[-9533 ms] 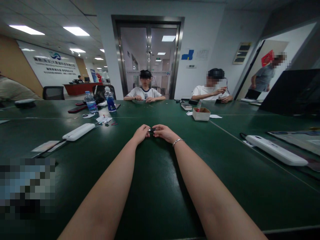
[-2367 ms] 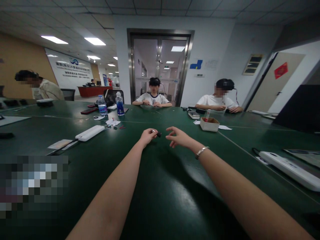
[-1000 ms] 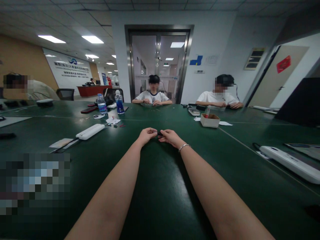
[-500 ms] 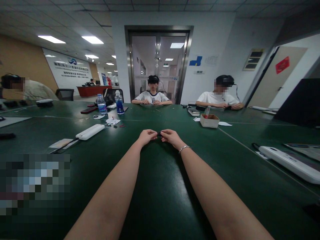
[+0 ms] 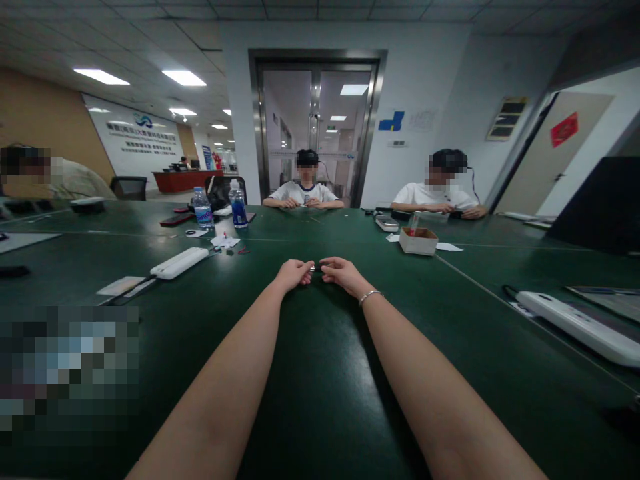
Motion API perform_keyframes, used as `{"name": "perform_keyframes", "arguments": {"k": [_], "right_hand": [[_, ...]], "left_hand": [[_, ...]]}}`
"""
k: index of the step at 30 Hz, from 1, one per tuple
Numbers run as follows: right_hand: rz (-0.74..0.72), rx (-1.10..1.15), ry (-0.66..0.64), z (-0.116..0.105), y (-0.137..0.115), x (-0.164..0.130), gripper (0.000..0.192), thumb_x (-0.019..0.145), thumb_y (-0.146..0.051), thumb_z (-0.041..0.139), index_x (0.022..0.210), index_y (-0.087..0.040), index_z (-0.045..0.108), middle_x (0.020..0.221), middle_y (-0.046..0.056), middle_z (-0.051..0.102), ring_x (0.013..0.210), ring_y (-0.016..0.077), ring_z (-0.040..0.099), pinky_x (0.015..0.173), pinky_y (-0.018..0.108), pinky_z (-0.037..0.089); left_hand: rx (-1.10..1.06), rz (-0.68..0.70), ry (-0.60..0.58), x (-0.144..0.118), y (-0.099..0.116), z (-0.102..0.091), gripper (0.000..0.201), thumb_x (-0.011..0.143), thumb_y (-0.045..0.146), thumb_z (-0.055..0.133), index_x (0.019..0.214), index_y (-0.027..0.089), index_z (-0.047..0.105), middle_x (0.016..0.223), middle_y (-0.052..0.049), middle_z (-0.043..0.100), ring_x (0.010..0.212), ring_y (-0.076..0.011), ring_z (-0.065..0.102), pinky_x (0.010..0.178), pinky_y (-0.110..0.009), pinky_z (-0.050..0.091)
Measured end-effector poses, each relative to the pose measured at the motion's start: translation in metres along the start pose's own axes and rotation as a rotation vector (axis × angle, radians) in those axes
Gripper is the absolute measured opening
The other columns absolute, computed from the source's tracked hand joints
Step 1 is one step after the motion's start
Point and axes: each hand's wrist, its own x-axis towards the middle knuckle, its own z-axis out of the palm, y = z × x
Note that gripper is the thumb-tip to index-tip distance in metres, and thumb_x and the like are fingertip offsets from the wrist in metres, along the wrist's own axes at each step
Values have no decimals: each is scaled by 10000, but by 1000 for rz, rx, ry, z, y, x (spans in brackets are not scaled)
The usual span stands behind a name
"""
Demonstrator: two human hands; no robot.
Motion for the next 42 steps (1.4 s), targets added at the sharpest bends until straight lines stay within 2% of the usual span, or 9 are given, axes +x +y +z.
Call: {"name": "perform_keyframes", "arguments": {"k": [5, 8, 14, 26, 31, 34, 36, 39, 42], "right_hand": [[22, -13, -37, 1, -2, -2, 217, 769, 13, 598, 945, -115, 608, 627, -11, 594, 515, 62, 587, 530, 147, 534], [31, -9, -40, 1, -3, -2, 222, 772, 17, 589, 952, -111, 608, 654, -5, 599, 521, 61, 588, 532, 144, 532], [16, 18, -48, -1, -1, 1, 204, 780, -15, 602, 960, -110, 602, 704, 15, 617, 550, 72, 603, 538, 155, 536], [66, 49, 18, 2, -3, 0, 114, 799, -41, 604, 899, -92, 588, 641, 21, 620, 510, 74, 596, 516, 148, 533], [76, 59, 39, 3, -3, -1, 71, 821, -48, 583, 879, -87, 572, 622, 21, 614, 489, 71, 589, 509, 146, 531], [79, 59, 34, 3, -4, -1, 69, 818, -65, 599, 876, -90, 572, 609, 19, 610, 486, 72, 590, 507, 145, 530], [82, 45, 27, 4, -4, -1, 80, 811, -84, 618, 879, -92, 577, 599, 15, 606, 485, 73, 589, 505, 144, 531], [88, 22, 29, 4, -3, 1, 76, 812, -83, 616, 879, -88, 582, 587, 12, 603, 479, 70, 585, 500, 140, 529], [77, 20, 26, 4, -2, 2, 65, 813, -53, 599, 868, -85, 587, 623, 20, 619, 487, 63, 586, 501, 133, 530]], "left_hand": [[262, 21, 53, -8, 6, -4, 547, 791, 607, 400, 581, 140, 593, 500, -17, 576, 423, -107, 518, 502, -247, 411], [310, 23, 73, -10, 8, -6, 555, 795, 610, 375, 563, 153, 590, 481, -7, 562, 423, -109, 513, 513, -247, 403], [224, 31, 71, -3, 0, -5, 530, 815, 583, 351, 614, 151, 585, 520, -9, 567, 427, -104, 501, 486, -240, 395], [112, 74, 28, -4, 0, -5, 415, 773, 536, 487, 766, 135, 595, 616, -9, 553, 450, -78, 476, 413, -196, 357], [64, 90, -5, -11, 7, -5, 284, 749, 406, 581, 875, 152, 582, 753, -29, 585, 548, -91, 547, 436, -178, 373], [37, 140, -7, -14, 10, -5, 320, 709, 366, 638, 958, 179, 563, 820, -33, 595, 623, -101, 567, 457, -166, 380], [12, 114, -5, -14, 11, -4, 367, 730, 417, 610, 1008, 187, 540, 835, -40, 609, 624, -105, 569, 452, -166, 374], [-11, 34, -20, -10, 11, -3, 384, 821, 489, 447, 1015, 168, 530, 756, -44, 617, 553, -97, 546, 438, -172, 357], [11, 35, -29, -8, 11, -2, 312, 832, 399, 463, 1001, 152, 553, 692, -28, 590, 536, -88, 520, 444, -167, 355]]}}
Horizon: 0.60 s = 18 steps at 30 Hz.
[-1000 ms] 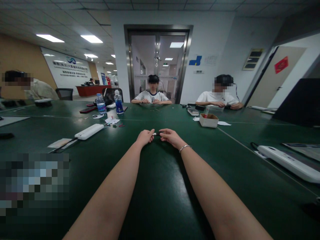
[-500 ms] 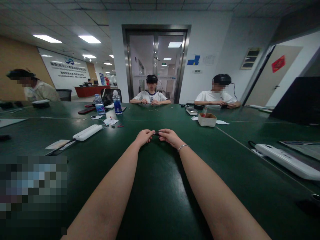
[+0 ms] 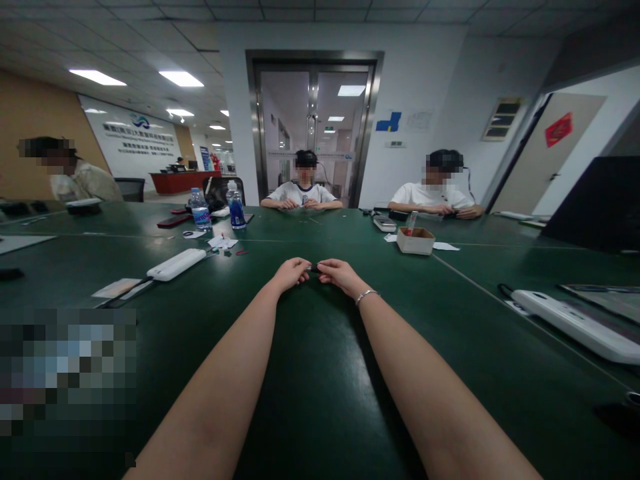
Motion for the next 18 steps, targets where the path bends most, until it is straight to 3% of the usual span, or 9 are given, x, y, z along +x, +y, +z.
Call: {"name": "perform_keyframes", "arguments": {"k": [4, 7, 11, 18], "right_hand": [[-8, -4, -5, -1, 1, 1, 70, 808, -51, 602, 865, -92, 595, 629, 18, 622, 496, 65, 589, 497, 134, 531], [-8, -7, -3, -2, 2, 1, 86, 788, -61, 632, 863, -95, 605, 632, 19, 622, 506, 69, 594, 500, 136, 534], [-6, -6, -2, -2, 2, 1, 85, 791, -60, 630, 866, -97, 612, 626, 17, 621, 509, 68, 594, 497, 133, 534], [-3, -20, 0, -2, 3, 3, 110, 794, -45, 616, 895, -86, 602, 629, 22, 625, 504, 68, 596, 502, 134, 533]], "left_hand": [[-30, -15, 37, -2, 3, 0, 345, 784, 336, 544, 1085, 168, 532, 798, -36, 601, 596, -94, 541, 454, -168, 370], [-20, -21, 12, -3, 4, 0, 326, 836, 371, 446, 1048, 148, 556, 743, -37, 590, 560, -90, 523, 451, -173, 367], [18, 31, 36, -4, 2, 0, 353, 779, 315, 544, 1101, 170, 536, 797, -33, 593, 619, -99, 536, 465, -171, 383], [26, 58, 49, -2, -2, 1, 345, 781, 333, 537, 1087, 174, 548, 750, -21, 575, 592, -97, 515, 461, -175, 384]]}}
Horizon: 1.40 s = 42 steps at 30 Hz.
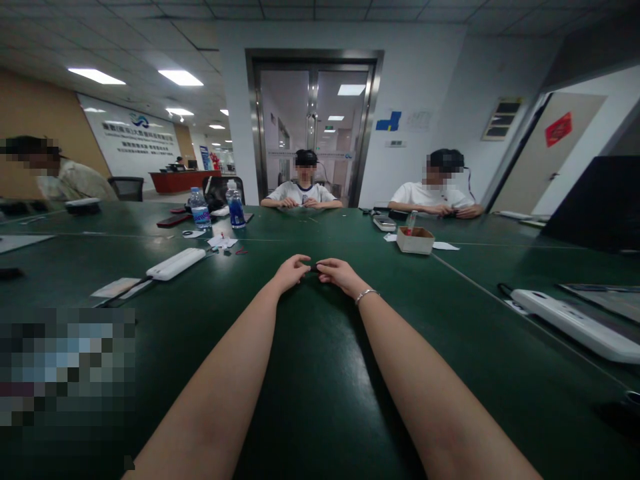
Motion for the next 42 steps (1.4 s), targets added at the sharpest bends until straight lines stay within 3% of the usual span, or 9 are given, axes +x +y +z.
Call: {"name": "perform_keyframes", "arguments": {"k": [4, 8, 12, 23, 27, 31, 35, 39, 42], "right_hand": [[-5, -5, 2, -1, 1, 1, 118, 789, -48, 623, 899, -87, 604, 635, 18, 627, 508, 64, 597, 508, 133, 535], [-8, -1, -1, -1, 1, 1, 123, 778, -56, 640, 893, -91, 612, 642, 21, 629, 508, 66, 597, 502, 131, 533], [-5, -2, -4, -1, 0, 0, 108, 796, -42, 610, 891, -93, 610, 644, 23, 629, 512, 67, 599, 509, 133, 535], [-7, -1, -7, 0, 0, 0, 113, 788, -40, 619, 886, -95, 609, 646, 21, 630, 513, 65, 599, 503, 129, 534], [-9, 7, -13, 0, -2, -2, 119, 787, -45, 624, 892, -99, 612, 642, 15, 627, 500, 59, 590, 500, 130, 534], [-6, 6, -20, 0, -2, -2, 118, 783, -54, 633, 889, -101, 613, 644, 12, 625, 502, 59, 589, 501, 131, 535], [-2, 10, -13, 0, -1, -1, 112, 784, -44, 626, 876, -105, 609, 634, 9, 620, 500, 62, 589, 494, 131, 532], [0, 9, -9, 0, -1, 0, 121, 777, -43, 632, 876, -106, 606, 624, 10, 621, 502, 67, 592, 499, 134, 532], [0, 10, -15, 1, -1, -1, 118, 787, -40, 619, 886, -100, 601, 615, 10, 619, 498, 65, 590, 502, 133, 531]], "left_hand": [[-24, -24, -32, 2, -1, -1, 338, 851, 365, 406, 1029, 132, 575, 671, -26, 561, 529, -86, 484, 466, -184, 381], [1, -22, -14, 4, -3, -2, 335, 791, 321, 515, 1086, 166, 550, 770, -32, 596, 573, -88, 497, 463, -173, 373], [15, -33, -51, 3, -1, -1, 345, 835, 370, 432, 1063, 145, 561, 710, -35, 593, 517, -86, 468, 433, -179, 336], [7, 7, -18, 0, 0, -1, 329, 781, 323, 537, 1067, 164, 572, 734, -22, 570, 581, -94, 493, 470, -180, 375], [-1, 5, -53, 2, -3, -1, 323, 834, 361, 445, 1023, 143, 590, 683, -23, 566, 522, -80, 464, 455, -175, 361], [19, 19, -42, 2, -3, -1, 315, 799, 345, 506, 1043, 163, 589, 739, -29, 580, 576, -89, 493, 462, -167, 368], [13, 43, -73, 0, -1, -1, 328, 839, 370, 432, 1011, 144, 596, 713, -30, 570, 566, -87, 490, 469, -172, 372], [12, 46, -55, -2, 2, -1, 318, 783, 337, 534, 1050, 173, 585, 769, -30, 588, 623, -103, 517, 484, -184, 383], [0, 29, -61, -2, 2, -1, 335, 820, 383, 474, 1040, 157, 585, 722, -31, 589, 571, -95, 505, 484, -195, 376]]}}
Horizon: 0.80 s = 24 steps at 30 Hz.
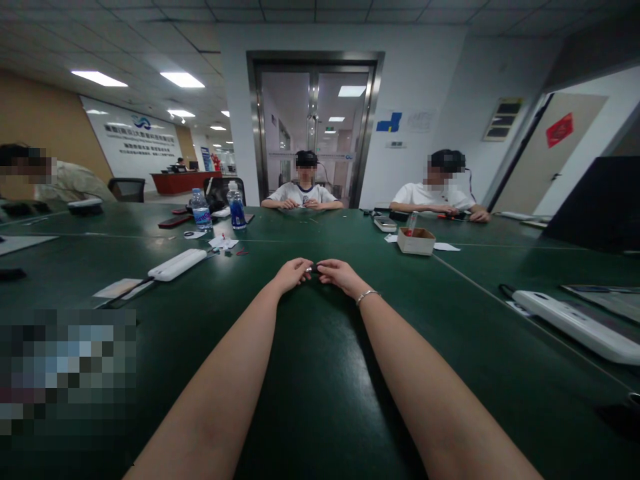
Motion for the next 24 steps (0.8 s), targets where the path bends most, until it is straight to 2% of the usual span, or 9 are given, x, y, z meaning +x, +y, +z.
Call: {"name": "perform_keyframes", "arguments": {"k": [4, 8, 12, 24], "right_hand": [[1, -15, 1, 0, -2, -2, 126, 795, -24, 602, 900, -93, 598, 619, 14, 622, 495, 62, 589, 498, 126, 527], [5, -18, -7, 0, -2, -1, 127, 806, -24, 588, 911, -94, 595, 609, 10, 618, 487, 58, 583, 500, 127, 528], [-4, -19, -3, 0, -1, 0, 131, 790, -29, 611, 903, -94, 604, 629, 17, 626, 506, 63, 593, 505, 126, 528], [-2, -14, -8, -1, 0, 0, 142, 783, -42, 631, 913, -92, 606, 628, 17, 622, 507, 64, 589, 510, 130, 530]], "left_hand": [[6, 7, 9, 1, -2, 0, 331, 786, 342, 534, 1062, 164, 576, 746, -27, 585, 601, -100, 511, 483, -192, 378], [-6, 6, -7, 1, -2, -1, 319, 819, 359, 475, 1036, 153, 586, 737, -28, 585, 593, -97, 504, 485, -194, 383], [9, -4, 8, 1, -1, -1, 314, 780, 316, 540, 1049, 160, 588, 755, -27, 588, 622, -105, 514, 482, -188, 381], [-36, -6, -7, 5, -5, -1, 299, 800, 316, 495, 1027, 154, 601, 718, -25, 582, 568, -95, 485, 474, -192, 371]]}}
